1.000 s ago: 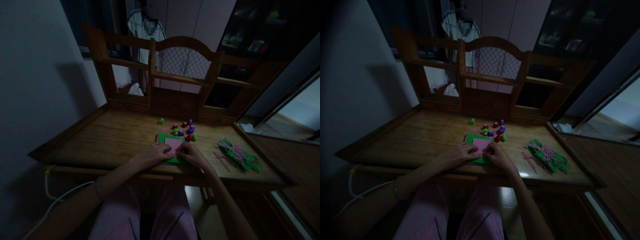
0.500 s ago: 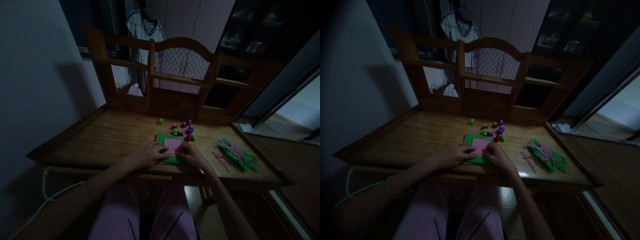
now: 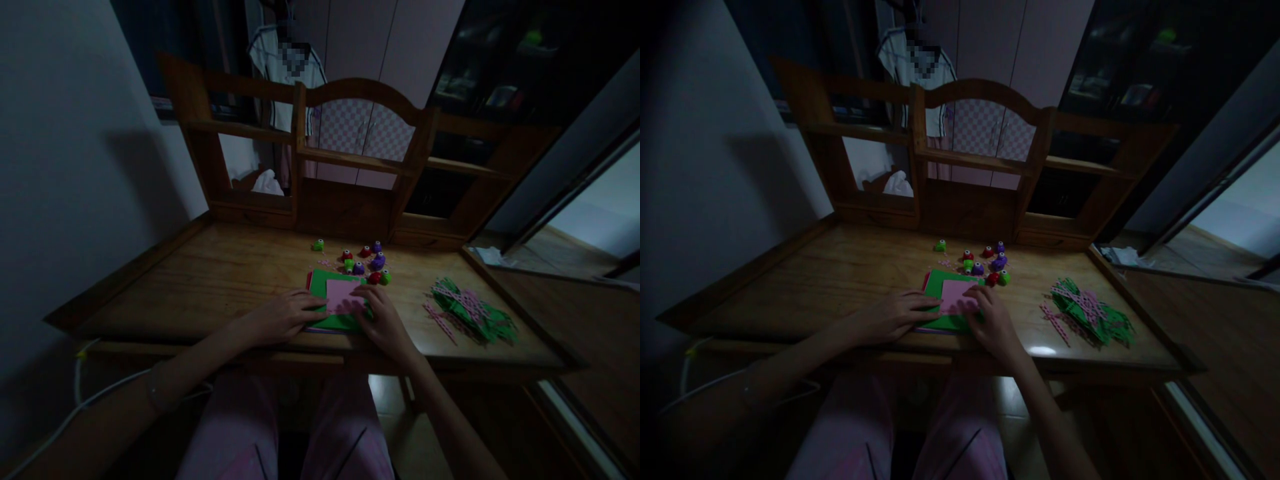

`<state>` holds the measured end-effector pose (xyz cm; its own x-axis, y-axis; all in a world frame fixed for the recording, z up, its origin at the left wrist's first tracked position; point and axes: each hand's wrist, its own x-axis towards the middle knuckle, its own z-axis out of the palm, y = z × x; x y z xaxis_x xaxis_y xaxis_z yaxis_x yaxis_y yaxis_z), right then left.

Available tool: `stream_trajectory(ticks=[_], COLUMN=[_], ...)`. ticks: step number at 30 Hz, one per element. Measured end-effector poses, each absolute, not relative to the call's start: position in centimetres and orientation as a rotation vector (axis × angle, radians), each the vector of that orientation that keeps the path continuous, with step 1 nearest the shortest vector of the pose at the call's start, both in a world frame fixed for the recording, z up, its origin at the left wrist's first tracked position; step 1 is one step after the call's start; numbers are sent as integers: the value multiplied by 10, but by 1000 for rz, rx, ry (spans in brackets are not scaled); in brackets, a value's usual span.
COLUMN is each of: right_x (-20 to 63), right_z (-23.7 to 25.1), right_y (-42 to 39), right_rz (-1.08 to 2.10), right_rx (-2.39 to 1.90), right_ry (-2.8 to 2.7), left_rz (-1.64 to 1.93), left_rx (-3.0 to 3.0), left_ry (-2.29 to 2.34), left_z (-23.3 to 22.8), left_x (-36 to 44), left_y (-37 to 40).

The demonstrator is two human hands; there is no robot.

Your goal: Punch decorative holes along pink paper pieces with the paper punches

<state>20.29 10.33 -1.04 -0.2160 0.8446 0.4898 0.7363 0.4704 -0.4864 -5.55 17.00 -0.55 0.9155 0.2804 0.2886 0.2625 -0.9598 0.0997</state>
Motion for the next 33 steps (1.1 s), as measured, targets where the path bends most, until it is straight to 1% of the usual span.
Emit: stream_trajectory(ticks=[3,7,20,33], right_x=[193,188,229,235], right_z=[-7,-8,-13,-22], right_y=[90,85,86,79], right_rz=[61,-19,-170,-54], right_rx=[-1244,-1204,-1192,-1239], right_ry=[-2173,-2346,-2390,-2272], left_rz=[438,404,392,403], left_rx=[3004,2990,2944,2941], left_ry=[462,486,473,493], left_z=[-6,-5,-1,-2], left_x=[-55,-56,-57,-51], left_y=[169,167,169,162])
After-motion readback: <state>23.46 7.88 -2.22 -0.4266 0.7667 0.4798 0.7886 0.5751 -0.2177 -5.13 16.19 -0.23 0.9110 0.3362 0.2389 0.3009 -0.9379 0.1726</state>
